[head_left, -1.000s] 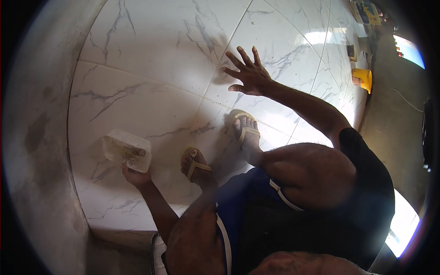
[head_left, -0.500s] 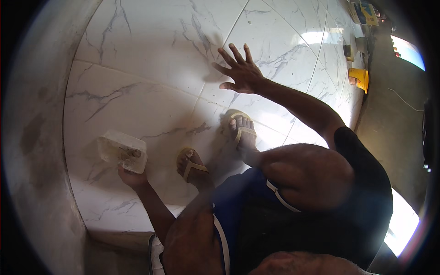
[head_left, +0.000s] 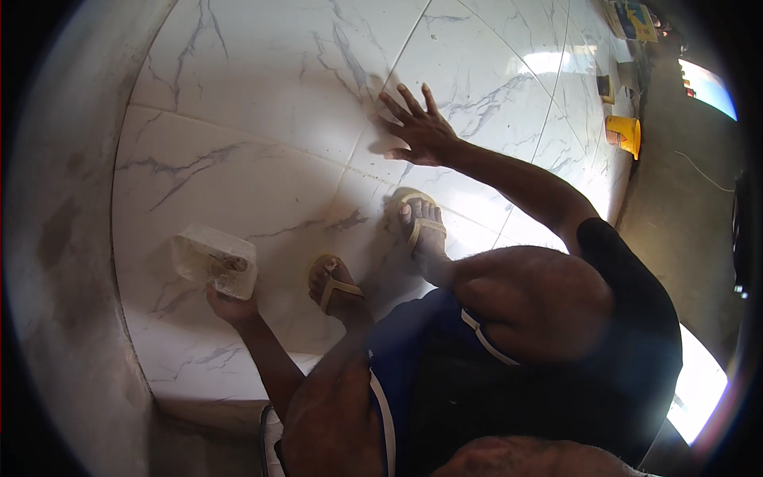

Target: The person scoops paste from a plastic container and applies it onto wall tile joints using a putty knife, then smooths the seams by hand.

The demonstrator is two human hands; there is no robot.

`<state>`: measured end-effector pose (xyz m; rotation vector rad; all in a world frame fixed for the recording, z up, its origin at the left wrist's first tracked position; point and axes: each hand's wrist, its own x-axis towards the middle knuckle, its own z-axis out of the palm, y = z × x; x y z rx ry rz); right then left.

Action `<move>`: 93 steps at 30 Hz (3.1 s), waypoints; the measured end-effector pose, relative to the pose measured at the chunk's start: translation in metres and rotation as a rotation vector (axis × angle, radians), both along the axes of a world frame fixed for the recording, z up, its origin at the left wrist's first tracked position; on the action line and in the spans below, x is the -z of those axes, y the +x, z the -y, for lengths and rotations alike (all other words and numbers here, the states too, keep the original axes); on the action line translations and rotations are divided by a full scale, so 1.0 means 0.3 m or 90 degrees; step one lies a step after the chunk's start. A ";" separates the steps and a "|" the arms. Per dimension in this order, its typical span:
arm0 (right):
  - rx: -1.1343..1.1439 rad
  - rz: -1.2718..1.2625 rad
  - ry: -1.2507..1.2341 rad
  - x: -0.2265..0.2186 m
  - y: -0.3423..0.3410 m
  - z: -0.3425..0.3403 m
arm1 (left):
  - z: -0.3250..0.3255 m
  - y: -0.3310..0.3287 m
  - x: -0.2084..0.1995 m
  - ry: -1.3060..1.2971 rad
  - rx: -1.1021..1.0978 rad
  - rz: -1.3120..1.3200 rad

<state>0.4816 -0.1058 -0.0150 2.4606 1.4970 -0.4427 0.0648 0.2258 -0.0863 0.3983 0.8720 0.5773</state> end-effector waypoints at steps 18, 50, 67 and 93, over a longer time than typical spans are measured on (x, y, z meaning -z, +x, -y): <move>-0.054 -0.046 -0.032 -0.035 -0.044 -0.038 | -0.002 0.010 -0.012 -0.011 -0.003 -0.025; 0.056 0.059 0.016 0.013 0.124 0.009 | 0.016 0.030 -0.043 0.015 -0.038 -0.112; -0.090 -0.143 -0.068 -0.019 -0.092 -0.090 | 0.008 0.015 -0.012 0.011 -0.034 -0.074; 0.006 0.062 0.084 0.051 0.119 0.012 | 0.016 0.043 -0.038 0.021 -0.038 -0.122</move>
